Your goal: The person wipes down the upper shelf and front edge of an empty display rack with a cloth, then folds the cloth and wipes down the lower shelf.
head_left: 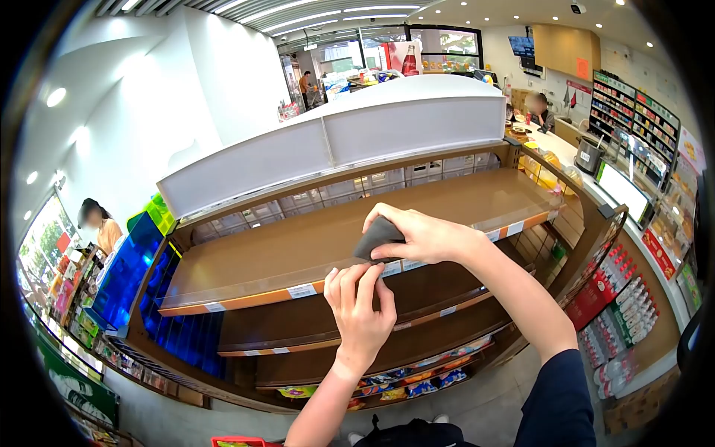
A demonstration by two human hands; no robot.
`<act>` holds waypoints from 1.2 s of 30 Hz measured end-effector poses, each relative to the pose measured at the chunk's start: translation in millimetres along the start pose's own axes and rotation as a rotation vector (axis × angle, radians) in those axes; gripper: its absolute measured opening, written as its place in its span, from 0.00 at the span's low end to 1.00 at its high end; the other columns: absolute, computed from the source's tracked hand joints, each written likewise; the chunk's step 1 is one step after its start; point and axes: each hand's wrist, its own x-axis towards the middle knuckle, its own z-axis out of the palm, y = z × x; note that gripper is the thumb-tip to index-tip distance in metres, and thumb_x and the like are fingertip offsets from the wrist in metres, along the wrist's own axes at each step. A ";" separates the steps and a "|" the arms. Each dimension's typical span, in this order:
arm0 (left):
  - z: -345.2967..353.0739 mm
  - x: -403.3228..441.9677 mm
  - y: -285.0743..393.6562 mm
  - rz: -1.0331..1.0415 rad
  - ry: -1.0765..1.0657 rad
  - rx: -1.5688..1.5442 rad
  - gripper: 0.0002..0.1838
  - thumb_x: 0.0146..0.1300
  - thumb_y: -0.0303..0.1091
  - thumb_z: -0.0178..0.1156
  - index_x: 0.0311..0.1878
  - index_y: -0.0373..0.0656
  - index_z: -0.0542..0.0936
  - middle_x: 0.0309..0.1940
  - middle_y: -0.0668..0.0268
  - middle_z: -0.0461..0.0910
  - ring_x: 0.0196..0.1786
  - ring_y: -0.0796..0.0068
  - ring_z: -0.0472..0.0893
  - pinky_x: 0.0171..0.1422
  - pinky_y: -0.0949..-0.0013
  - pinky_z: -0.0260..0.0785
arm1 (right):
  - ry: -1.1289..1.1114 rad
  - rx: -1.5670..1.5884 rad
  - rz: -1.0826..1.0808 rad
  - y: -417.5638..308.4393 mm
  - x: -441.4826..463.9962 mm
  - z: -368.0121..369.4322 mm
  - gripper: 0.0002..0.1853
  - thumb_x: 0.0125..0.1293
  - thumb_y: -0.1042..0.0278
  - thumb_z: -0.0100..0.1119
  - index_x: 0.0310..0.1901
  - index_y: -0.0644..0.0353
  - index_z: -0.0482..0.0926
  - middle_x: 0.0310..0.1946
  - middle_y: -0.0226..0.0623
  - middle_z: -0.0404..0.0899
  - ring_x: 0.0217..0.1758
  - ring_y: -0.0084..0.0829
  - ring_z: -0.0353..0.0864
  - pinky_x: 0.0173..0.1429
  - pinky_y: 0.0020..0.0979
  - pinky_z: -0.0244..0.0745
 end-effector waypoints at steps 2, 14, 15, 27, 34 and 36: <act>-2.8 -1.0 0.5 -0.001 -0.016 -0.003 0.17 0.56 0.21 0.65 0.50 0.44 0.82 0.48 0.63 0.78 0.57 0.58 0.74 0.72 0.49 0.59 | -0.006 0.038 0.000 0.4 -1.8 -1.2 0.21 0.69 0.60 0.69 0.56 0.58 0.71 0.45 0.42 0.84 0.50 0.38 0.83 0.55 0.38 0.77; -3.1 3.7 3.3 -0.029 -0.007 -0.006 0.14 0.58 0.20 0.64 0.47 0.44 0.82 0.46 0.62 0.78 0.55 0.56 0.73 0.70 0.53 0.60 | 0.071 -0.139 0.049 12.0 -14.6 -4.8 0.21 0.70 0.58 0.67 0.57 0.56 0.71 0.44 0.43 0.79 0.42 0.39 0.80 0.50 0.39 0.76; -3.1 4.5 2.9 -0.028 -0.014 -0.006 0.14 0.58 0.20 0.64 0.47 0.44 0.82 0.46 0.62 0.78 0.55 0.56 0.73 0.70 0.53 0.60 | 0.064 -0.133 0.048 13.8 -14.0 -5.5 0.21 0.70 0.58 0.67 0.57 0.56 0.70 0.43 0.43 0.79 0.43 0.39 0.79 0.50 0.39 0.76; -0.7 8.1 24.4 0.073 -0.144 0.010 0.21 0.59 0.26 0.66 0.57 0.44 0.80 0.55 0.60 0.76 0.66 0.55 0.71 0.79 0.44 0.51 | 0.023 -0.121 -0.007 20.5 -15.1 -21.2 0.22 0.66 0.62 0.70 0.57 0.59 0.74 0.44 0.42 0.84 0.46 0.38 0.83 0.53 0.38 0.77; 12.0 4.4 29.0 0.053 -0.153 0.022 0.22 0.59 0.26 0.66 0.59 0.45 0.80 0.56 0.59 0.74 0.65 0.55 0.71 0.78 0.44 0.52 | 0.109 -0.074 0.044 20.1 -31.8 -26.1 0.22 0.63 0.61 0.73 0.54 0.64 0.79 0.44 0.45 0.86 0.46 0.39 0.83 0.54 0.37 0.77; 11.9 6.0 31.0 0.044 -0.135 0.037 0.20 0.59 0.25 0.66 0.56 0.44 0.81 0.54 0.59 0.74 0.62 0.55 0.70 0.75 0.48 0.55 | 0.097 -0.051 0.097 20.0 -37.4 -31.3 0.22 0.63 0.62 0.73 0.54 0.64 0.79 0.43 0.44 0.86 0.45 0.39 0.83 0.54 0.37 0.77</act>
